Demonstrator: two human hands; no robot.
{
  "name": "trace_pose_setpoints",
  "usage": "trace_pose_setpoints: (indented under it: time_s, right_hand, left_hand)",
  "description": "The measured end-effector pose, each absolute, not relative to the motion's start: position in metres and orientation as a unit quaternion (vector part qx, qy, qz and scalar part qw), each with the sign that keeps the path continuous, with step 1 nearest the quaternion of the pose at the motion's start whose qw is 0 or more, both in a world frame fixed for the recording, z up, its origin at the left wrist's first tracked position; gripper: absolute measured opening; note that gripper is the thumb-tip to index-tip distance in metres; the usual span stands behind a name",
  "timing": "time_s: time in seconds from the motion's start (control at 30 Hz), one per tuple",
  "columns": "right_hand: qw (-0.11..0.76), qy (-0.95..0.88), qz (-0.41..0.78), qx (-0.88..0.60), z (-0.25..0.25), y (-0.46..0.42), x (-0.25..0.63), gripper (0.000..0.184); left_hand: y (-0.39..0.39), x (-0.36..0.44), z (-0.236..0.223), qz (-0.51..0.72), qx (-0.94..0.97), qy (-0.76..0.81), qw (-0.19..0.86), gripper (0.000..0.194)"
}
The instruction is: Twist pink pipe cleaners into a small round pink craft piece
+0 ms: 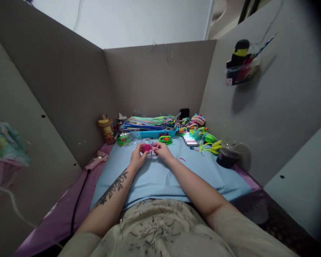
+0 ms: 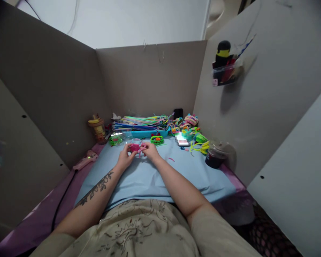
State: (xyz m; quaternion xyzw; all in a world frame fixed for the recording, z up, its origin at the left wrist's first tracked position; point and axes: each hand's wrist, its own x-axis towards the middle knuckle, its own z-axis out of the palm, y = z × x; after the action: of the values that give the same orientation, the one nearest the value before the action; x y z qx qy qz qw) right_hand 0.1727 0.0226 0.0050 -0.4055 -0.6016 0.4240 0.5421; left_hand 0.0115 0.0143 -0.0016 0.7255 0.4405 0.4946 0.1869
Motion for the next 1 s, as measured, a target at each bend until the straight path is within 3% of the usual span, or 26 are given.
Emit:
trace_pose_setpoints:
  time_s: [0.5, 0.8, 1.0]
  right_hand:
    - [0.534, -0.570, 0.481, -0.399, 0.012, 0.012, 0.166, 0.025]
    - [0.551, -0.555, 0.491, -0.383, 0.005, 0.016, 0.162, 0.036]
    - [0.474, -0.642, 0.483, -0.360, 0.005, 0.009, 0.158, 0.026]
  left_hand:
    - [0.015, 0.012, -0.002, 0.505, 0.716, 0.448, 0.179, 0.039]
    - [0.015, 0.014, 0.003, 0.571, 0.655, 0.433, 0.241, 0.041]
    - [0.021, 0.009, 0.003, 0.621, 0.596, 0.433, 0.266, 0.042]
